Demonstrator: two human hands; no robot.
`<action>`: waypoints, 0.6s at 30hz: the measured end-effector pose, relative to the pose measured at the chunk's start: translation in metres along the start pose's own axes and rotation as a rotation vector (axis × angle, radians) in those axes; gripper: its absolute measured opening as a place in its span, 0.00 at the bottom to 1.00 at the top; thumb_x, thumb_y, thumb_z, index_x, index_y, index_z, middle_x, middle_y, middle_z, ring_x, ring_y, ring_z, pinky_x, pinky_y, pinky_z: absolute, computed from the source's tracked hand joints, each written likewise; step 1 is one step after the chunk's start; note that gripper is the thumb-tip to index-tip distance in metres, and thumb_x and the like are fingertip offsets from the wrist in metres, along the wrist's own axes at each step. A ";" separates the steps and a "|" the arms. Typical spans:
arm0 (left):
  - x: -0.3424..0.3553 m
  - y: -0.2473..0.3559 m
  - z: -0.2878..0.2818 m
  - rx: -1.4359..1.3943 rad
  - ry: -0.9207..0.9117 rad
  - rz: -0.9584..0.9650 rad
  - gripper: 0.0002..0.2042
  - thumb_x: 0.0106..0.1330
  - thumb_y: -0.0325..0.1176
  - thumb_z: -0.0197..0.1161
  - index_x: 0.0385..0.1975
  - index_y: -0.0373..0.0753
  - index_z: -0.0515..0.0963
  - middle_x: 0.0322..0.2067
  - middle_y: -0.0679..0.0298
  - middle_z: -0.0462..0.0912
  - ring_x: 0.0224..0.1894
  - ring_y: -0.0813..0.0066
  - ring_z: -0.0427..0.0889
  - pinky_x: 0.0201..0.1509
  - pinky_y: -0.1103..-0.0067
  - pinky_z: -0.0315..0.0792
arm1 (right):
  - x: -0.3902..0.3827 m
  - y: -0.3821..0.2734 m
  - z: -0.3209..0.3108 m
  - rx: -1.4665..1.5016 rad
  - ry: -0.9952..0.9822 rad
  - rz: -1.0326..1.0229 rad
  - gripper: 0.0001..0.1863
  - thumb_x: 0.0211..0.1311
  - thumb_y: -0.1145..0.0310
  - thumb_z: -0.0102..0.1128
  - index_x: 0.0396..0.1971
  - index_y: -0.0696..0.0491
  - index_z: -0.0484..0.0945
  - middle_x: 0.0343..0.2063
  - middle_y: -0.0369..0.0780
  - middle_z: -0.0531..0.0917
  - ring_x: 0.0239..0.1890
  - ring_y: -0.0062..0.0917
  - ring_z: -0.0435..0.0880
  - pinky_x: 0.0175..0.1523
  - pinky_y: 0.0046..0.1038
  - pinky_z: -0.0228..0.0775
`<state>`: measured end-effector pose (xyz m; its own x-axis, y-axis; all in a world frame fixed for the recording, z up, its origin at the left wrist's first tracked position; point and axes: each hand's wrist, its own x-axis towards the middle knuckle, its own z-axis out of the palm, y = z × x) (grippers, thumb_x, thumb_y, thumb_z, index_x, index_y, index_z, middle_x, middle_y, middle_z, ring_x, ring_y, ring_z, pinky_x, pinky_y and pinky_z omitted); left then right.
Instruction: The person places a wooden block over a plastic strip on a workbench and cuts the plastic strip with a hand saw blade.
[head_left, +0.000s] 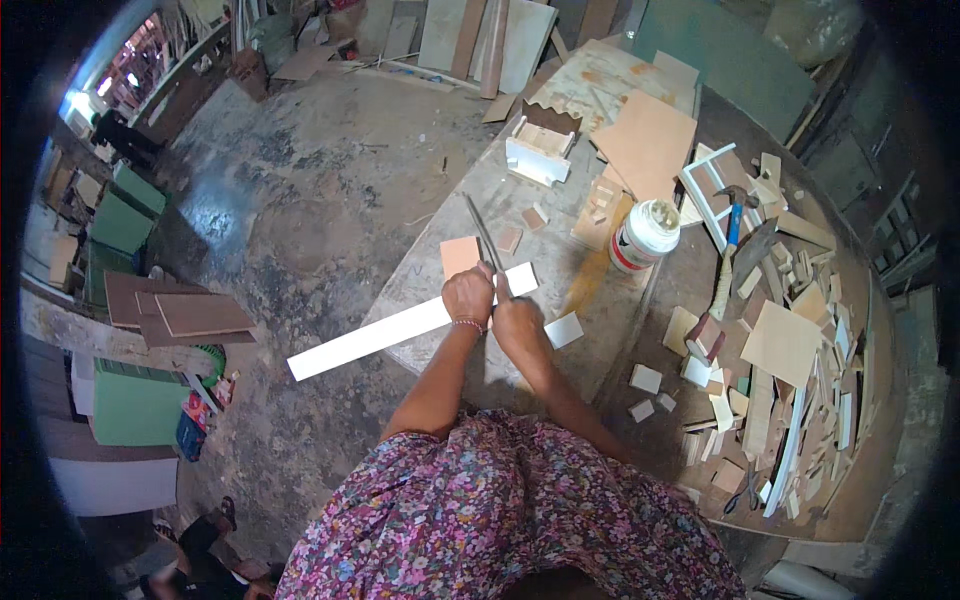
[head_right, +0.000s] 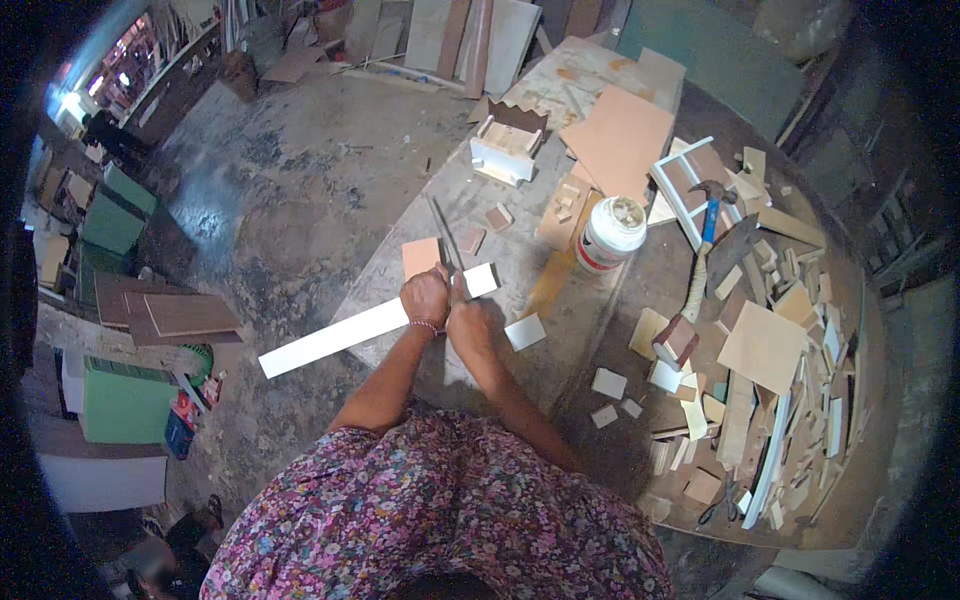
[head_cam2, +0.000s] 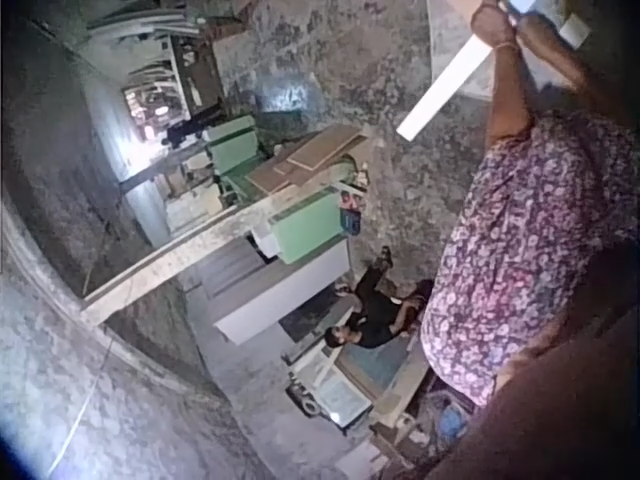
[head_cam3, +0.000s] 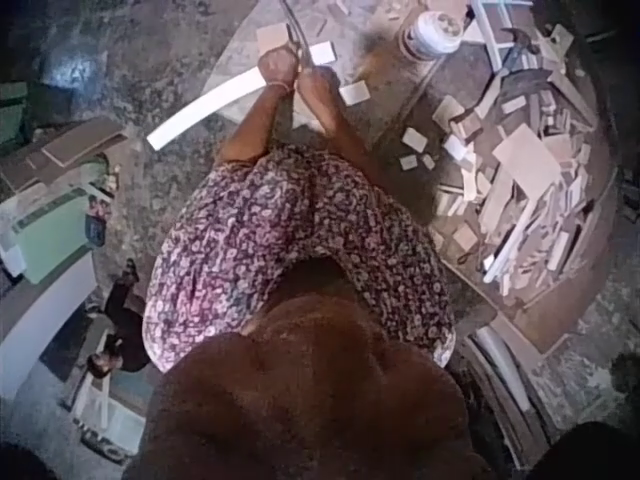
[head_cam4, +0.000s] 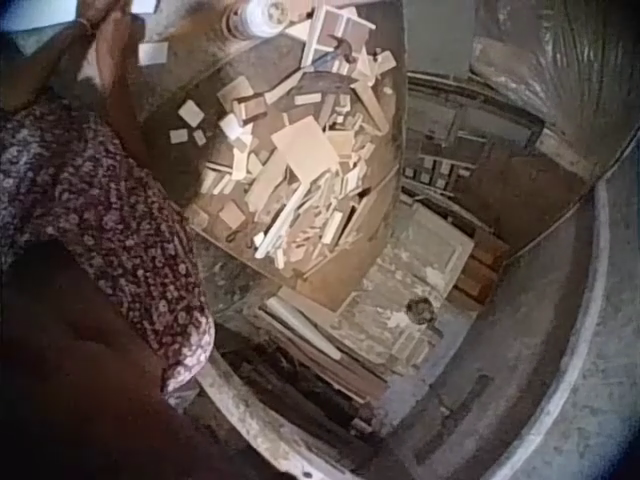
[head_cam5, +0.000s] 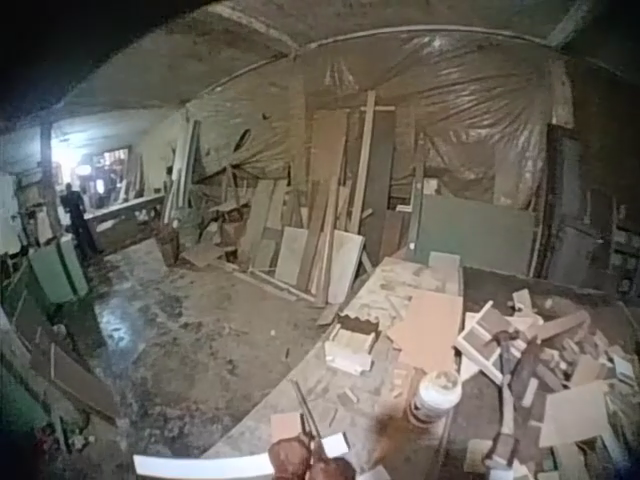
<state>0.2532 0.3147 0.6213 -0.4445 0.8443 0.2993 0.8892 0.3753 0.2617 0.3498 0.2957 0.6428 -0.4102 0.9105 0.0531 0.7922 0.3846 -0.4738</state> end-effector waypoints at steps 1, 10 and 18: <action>-0.002 -0.001 -0.001 -0.002 -0.032 -0.041 0.19 0.57 0.39 0.46 0.08 0.37 0.74 0.13 0.55 0.75 0.17 0.61 0.76 0.22 0.70 0.70 | -0.013 0.001 -0.002 0.004 0.006 -0.014 0.24 0.50 0.72 0.45 0.50 0.60 0.58 0.15 0.51 0.75 0.19 0.43 0.76 0.24 0.41 0.67; 0.006 -0.003 0.003 0.025 0.034 -0.010 0.20 0.59 0.39 0.44 0.08 0.38 0.74 0.12 0.54 0.75 0.15 0.61 0.76 0.20 0.71 0.70 | -0.016 0.000 -0.003 -0.010 0.038 -0.032 0.31 0.46 0.76 0.47 0.55 0.60 0.55 0.12 0.50 0.74 0.17 0.42 0.74 0.24 0.40 0.66; 0.003 -0.004 0.004 0.001 0.006 -0.042 0.20 0.59 0.39 0.44 0.09 0.38 0.74 0.13 0.54 0.76 0.17 0.61 0.77 0.23 0.71 0.71 | -0.025 0.001 -0.005 -0.039 0.093 -0.116 0.32 0.45 0.77 0.46 0.56 0.58 0.53 0.16 0.51 0.75 0.18 0.42 0.75 0.24 0.40 0.66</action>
<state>0.2488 0.3167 0.6174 -0.4821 0.8256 0.2934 0.8698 0.4107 0.2734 0.3630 0.2736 0.6458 -0.4580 0.8690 0.1872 0.7594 0.4920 -0.4258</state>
